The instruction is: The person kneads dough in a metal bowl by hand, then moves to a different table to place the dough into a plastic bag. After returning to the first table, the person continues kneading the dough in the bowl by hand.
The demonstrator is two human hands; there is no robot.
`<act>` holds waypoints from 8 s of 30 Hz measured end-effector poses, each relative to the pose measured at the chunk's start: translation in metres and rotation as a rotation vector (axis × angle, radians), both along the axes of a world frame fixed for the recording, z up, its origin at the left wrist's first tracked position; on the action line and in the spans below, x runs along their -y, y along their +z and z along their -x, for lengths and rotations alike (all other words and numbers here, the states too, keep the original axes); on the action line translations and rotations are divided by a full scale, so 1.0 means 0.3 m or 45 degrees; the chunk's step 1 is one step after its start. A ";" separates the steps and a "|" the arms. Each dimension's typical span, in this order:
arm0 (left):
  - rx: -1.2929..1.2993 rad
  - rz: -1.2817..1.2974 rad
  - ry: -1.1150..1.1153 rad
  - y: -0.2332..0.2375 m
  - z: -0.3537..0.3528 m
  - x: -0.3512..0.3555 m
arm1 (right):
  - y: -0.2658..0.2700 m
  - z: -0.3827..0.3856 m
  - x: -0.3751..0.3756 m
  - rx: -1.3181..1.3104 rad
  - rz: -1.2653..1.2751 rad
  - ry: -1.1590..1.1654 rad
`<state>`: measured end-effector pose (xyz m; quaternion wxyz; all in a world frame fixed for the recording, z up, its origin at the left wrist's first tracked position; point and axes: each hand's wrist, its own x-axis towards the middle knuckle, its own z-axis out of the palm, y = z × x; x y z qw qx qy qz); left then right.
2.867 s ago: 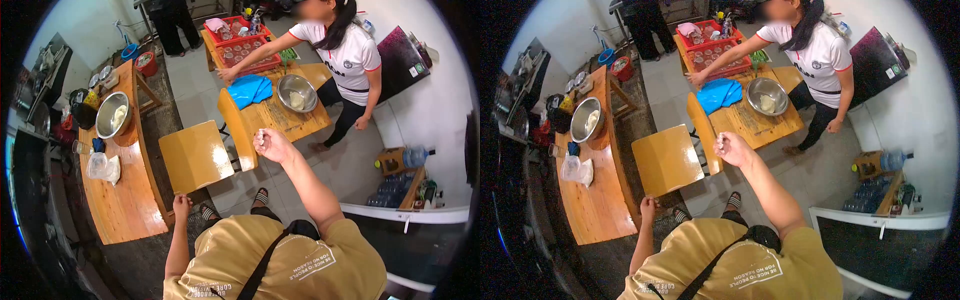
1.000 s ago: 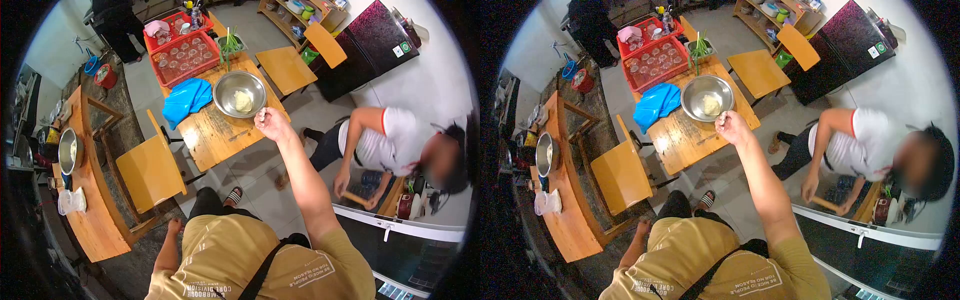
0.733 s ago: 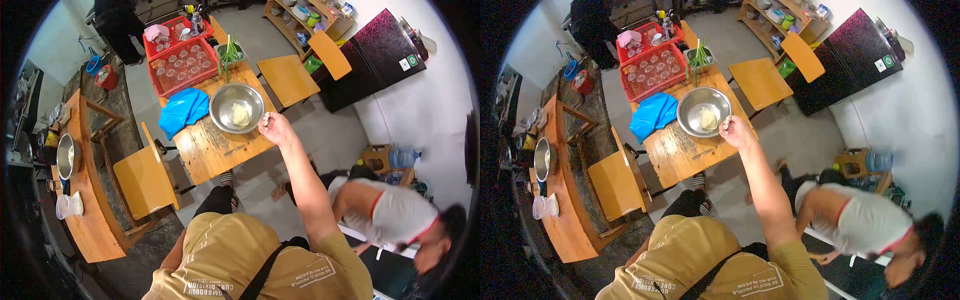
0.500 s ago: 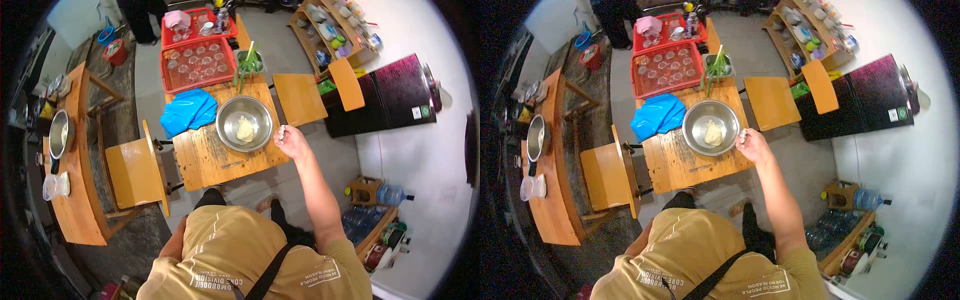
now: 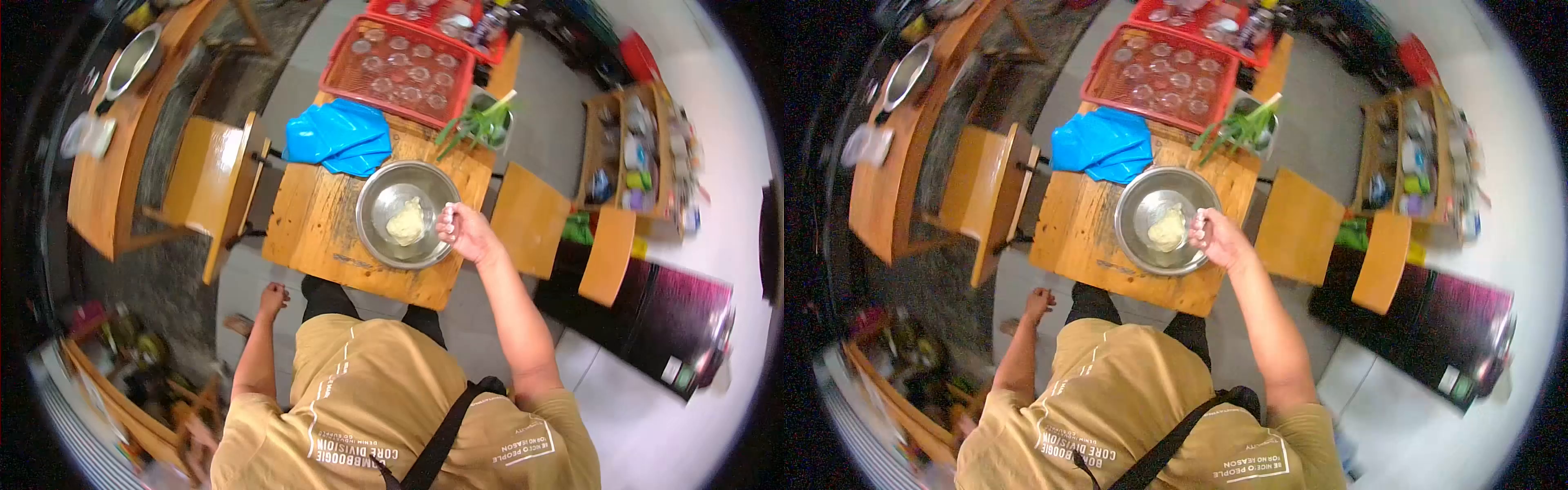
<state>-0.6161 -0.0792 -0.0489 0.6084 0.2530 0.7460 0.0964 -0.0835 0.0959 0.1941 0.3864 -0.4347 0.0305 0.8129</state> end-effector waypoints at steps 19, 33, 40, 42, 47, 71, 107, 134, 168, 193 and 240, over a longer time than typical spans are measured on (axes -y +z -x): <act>-0.150 -0.146 0.965 0.060 -1.114 1.089 | -0.182 0.048 -0.159 0.442 -0.159 1.081; -0.449 -0.444 1.400 0.011 -1.387 1.104 | -0.225 0.137 -0.248 0.577 -0.576 1.536; -0.323 -0.616 1.648 0.221 -1.558 0.515 | -0.382 0.176 -0.452 0.516 -0.707 1.898; -0.282 -0.720 1.729 0.266 -1.596 0.339 | -0.413 0.174 -0.486 0.485 -0.686 2.063; -0.215 -0.908 1.784 0.300 -1.626 0.035 | -0.367 0.214 -0.544 0.546 -1.023 2.250; -0.154 -1.509 2.052 0.098 -1.798 -0.126 | -0.463 0.025 -0.473 0.454 -2.352 2.322; -0.790 -1.548 2.219 0.036 -1.906 -0.228 | -0.504 -0.115 -0.300 0.174 -3.469 1.848; -0.845 -1.245 2.069 0.119 -1.899 -0.148 | -0.586 -0.118 -0.242 0.203 -3.462 1.871; -0.795 -1.230 1.957 0.058 -1.912 -0.155 | -0.587 -0.156 -0.446 0.689 -3.119 2.109; -0.809 -1.358 2.150 0.047 -1.942 -0.202 | -0.417 -0.225 -0.195 0.269 -3.585 2.155; -1.001 -1.200 1.629 0.082 -1.777 -0.163 | -0.548 -0.111 -0.253 0.853 -2.855 1.473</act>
